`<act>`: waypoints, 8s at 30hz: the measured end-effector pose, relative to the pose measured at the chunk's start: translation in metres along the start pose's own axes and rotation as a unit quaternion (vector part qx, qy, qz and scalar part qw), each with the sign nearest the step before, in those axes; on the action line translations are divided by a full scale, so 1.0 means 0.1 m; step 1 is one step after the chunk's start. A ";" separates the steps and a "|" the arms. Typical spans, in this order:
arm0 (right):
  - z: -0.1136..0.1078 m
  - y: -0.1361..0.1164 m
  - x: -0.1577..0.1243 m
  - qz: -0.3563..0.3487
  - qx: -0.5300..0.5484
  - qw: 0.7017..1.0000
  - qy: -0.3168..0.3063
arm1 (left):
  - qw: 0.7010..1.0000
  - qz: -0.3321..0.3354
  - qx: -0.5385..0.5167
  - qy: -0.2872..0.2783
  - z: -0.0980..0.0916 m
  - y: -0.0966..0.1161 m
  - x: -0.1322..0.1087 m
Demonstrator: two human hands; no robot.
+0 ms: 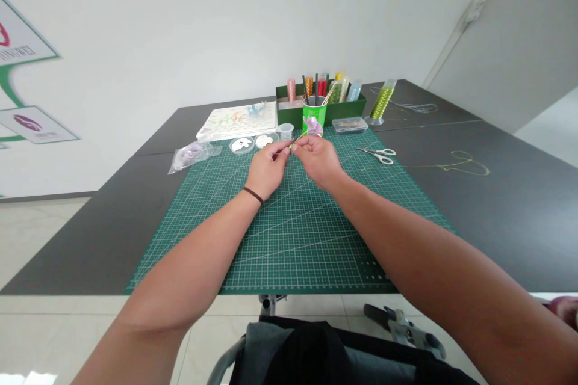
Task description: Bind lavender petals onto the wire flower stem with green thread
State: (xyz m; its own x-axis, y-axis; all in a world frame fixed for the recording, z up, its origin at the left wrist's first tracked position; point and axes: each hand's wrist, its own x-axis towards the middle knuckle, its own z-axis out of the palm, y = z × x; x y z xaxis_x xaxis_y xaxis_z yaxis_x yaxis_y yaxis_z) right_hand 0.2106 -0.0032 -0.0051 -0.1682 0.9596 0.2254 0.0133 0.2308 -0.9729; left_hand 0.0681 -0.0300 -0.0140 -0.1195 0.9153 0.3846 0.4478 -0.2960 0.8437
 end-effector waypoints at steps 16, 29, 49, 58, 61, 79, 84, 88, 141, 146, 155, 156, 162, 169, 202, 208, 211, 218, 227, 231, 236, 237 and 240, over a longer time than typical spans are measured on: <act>-0.09 0.19 0.10 -0.004 0.016 0.998 -0.064 | 0.987 -0.009 -0.153 0.044 0.06 -0.05 0.05; -0.14 0.21 0.11 -0.008 -0.042 0.996 -0.083 | 0.946 -0.032 -0.151 0.285 -0.20 -0.32 0.35; -0.42 0.33 0.23 0.048 -0.459 0.875 0.145 | 0.947 -0.021 -0.096 0.307 -0.19 -0.28 0.32; -0.23 0.19 0.03 -0.271 -0.319 0.897 0.138 | 0.992 -0.002 -0.081 0.101 -0.05 -0.05 0.09; -0.10 0.15 -0.03 -0.263 -0.195 0.940 0.098 | 0.994 0.000 -0.089 0.065 -0.01 0.01 0.04; -0.06 0.03 -0.02 -0.066 -0.090 0.994 -0.012 | 0.972 -0.080 -0.221 -0.014 0.05 0.04 0.01; -0.06 0.05 -0.04 -0.087 -0.098 0.991 -0.013 | 0.976 -0.070 -0.207 -0.006 0.06 0.03 0.02; -0.04 0.03 -0.05 -0.078 -0.082 0.993 -0.011 | 0.976 -0.064 -0.209 0.000 0.06 0.04 0.02; -0.02 -0.03 -0.09 -0.073 -0.123 0.990 0.010 | 0.998 0.006 -0.064 0.014 0.06 -0.07 0.03; -0.02 -0.04 -0.11 -0.072 -0.131 0.989 0.002 | 0.998 -0.002 -0.065 -0.018 0.05 -0.02 -0.02; -0.03 -0.02 -0.08 -0.084 -0.135 0.987 0.014 | 0.993 -0.043 -0.106 0.001 0.10 -0.09 0.03; -0.03 -0.02 -0.08 -0.084 -0.137 0.987 0.015 | 0.993 -0.047 -0.107 0.002 0.10 -0.09 0.03; -0.03 -0.01 -0.08 -0.081 -0.141 0.987 0.014 | 0.997 -0.042 -0.065 0.005 0.08 -0.09 0.03; -0.03 0.03 -0.08 -0.093 -0.132 0.987 0.008 | 0.995 -0.061 -0.081 0.007 0.07 -0.05 0.01; -0.03 -0.05 -0.11 -0.086 -0.158 0.984 0.017 | 0.992 -0.039 -0.122 0.009 0.09 -0.08 0.01; -0.04 -0.03 -0.10 -0.091 -0.163 0.982 0.019 | 0.985 -0.058 -0.163 0.009 0.09 0.00 -0.01; -0.04 -0.01 -0.08 -0.090 -0.160 0.983 0.014 | 0.982 -0.062 -0.180 0.012 0.10 -0.01 0.00; -0.04 -0.01 -0.09 -0.090 -0.155 0.984 0.011 | 0.986 -0.051 -0.160 0.005 0.10 -0.04 0.02; -0.05 -0.03 -0.09 -0.097 -0.159 0.982 0.020 | 0.984 -0.077 -0.159 0.032 0.08 0.01 0.00; -0.04 -0.03 -0.09 -0.090 -0.161 0.983 0.021 | 0.989 -0.074 -0.129 0.022 0.08 0.05 -0.03; -0.04 -0.08 -0.11 -0.082 -0.163 0.983 0.024 | 0.991 -0.053 -0.121 0.026 0.08 0.01 -0.02; -0.04 -0.09 -0.11 -0.082 -0.160 0.983 0.022 | 0.991 -0.045 -0.122 0.032 0.08 -0.01 -0.01; -0.04 -0.08 -0.11 -0.080 -0.151 0.985 0.023 | 0.990 -0.031 -0.135 0.032 0.09 -0.05 0.00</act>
State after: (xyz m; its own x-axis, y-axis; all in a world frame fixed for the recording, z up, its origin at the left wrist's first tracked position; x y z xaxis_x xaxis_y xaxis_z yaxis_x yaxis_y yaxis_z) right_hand 0.2162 -0.0145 0.0004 -0.1479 0.9120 0.3825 0.2834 0.4097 -0.8671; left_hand 0.0741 -0.0260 -0.0216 -0.1990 0.9175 0.3443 0.1849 -0.3098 0.9326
